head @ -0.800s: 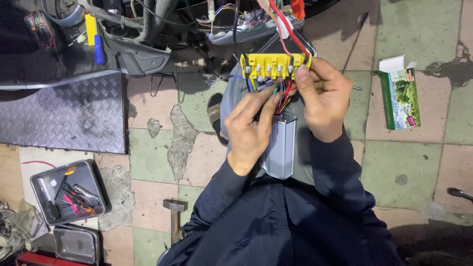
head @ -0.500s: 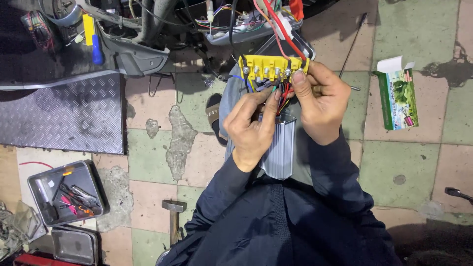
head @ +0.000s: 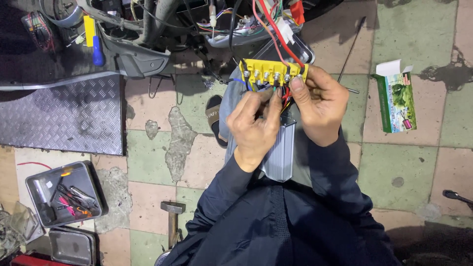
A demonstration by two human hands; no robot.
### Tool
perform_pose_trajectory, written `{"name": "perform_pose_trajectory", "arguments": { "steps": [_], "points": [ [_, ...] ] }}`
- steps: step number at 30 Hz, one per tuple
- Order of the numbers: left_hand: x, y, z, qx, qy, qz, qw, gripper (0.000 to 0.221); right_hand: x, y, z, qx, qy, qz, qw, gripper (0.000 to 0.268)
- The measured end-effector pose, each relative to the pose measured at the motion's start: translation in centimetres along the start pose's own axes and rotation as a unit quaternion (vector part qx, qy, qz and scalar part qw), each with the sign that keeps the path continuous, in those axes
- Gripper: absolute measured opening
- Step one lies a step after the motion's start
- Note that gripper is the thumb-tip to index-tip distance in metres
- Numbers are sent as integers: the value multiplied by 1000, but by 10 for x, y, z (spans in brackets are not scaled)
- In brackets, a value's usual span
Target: Connecting and securing electrical wires to a terminal block on a motorcycle using a screwdriver.
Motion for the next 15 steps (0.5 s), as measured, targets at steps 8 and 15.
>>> {"name": "perform_pose_trajectory", "arguments": {
  "steps": [8, 15],
  "points": [
    [-6, -2, -2, 74, 0, -58, 996, 8, -2, -9, -10, 24, -1, 23, 999, 31],
    [-9, 1, -6, 127, -4, -94, 987, 7, -4, -28, -3, 53, -18, 34, 998, 32]
  ]
}}
Point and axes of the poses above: each hand's wrist, its own x-axis towards the middle knuckle, its own z-axis out of the back of the hand, y = z × x, the point moved 5 cm from there along x, towards the middle knuckle, and after that the axes turned 14 degrees about x, right-handed, at the moved point
